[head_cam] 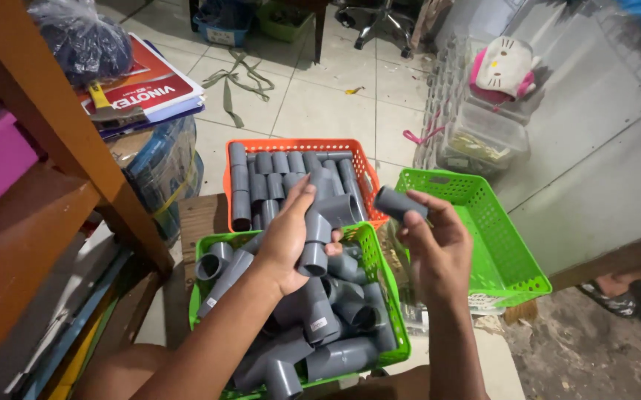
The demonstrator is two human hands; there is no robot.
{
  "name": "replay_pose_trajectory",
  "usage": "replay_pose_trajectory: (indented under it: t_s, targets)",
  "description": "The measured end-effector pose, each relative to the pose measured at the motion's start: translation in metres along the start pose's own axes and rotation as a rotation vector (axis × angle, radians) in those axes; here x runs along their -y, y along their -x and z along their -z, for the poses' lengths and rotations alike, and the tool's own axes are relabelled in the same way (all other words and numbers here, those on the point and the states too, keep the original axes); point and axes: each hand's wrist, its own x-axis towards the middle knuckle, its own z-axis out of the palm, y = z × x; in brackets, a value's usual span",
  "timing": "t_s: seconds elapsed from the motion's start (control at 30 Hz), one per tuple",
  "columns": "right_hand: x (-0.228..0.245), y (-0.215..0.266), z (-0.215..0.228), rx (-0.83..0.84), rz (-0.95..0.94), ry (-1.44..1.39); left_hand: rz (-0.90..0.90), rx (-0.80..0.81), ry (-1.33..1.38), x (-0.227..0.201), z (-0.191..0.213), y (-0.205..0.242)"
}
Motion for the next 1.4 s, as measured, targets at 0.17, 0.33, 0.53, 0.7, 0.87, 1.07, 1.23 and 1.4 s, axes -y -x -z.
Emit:
replay_pose_trajectory:
  t_s: [0.17, 0.33, 0.53, 0.7, 0.87, 1.07, 1.23, 1.4]
  targets:
    - [0.013, 0.014, 0.001, 0.083, 0.056, 0.113, -0.026, 0.000, -0.080, 0.004, -0.013, 0.011]
    - [0.028, 0.024, -0.008, 0.144, 0.120, 0.295, -0.061, 0.016, -0.183, -0.004, -0.017, 0.031]
    - [0.038, 0.044, -0.032, 0.207, 0.355, 0.668, -0.055, 0.062, -0.257, 0.006, -0.015, 0.026]
    - [0.046, 0.049, -0.034, 0.383, 0.139, 0.368, 0.047, 0.144, -0.249, -0.002, -0.009, 0.018]
    - [0.068, 0.036, -0.032, 0.483, 0.008, 0.532, 0.071, 0.126, -0.341, -0.002, -0.015, 0.011]
    - [0.085, 0.017, -0.037, 0.689, 0.264, 1.035, 0.018, 0.121, -0.547, 0.014, -0.022, 0.001]
    - [0.083, 0.011, -0.039, 0.719, 0.184, 1.269, -0.004, 0.169, -0.606, 0.011, -0.030, 0.008]
    - [0.085, 0.013, -0.039, 0.741, 0.019, 1.343, -0.080, 0.265, -0.844, 0.015, -0.032, 0.009]
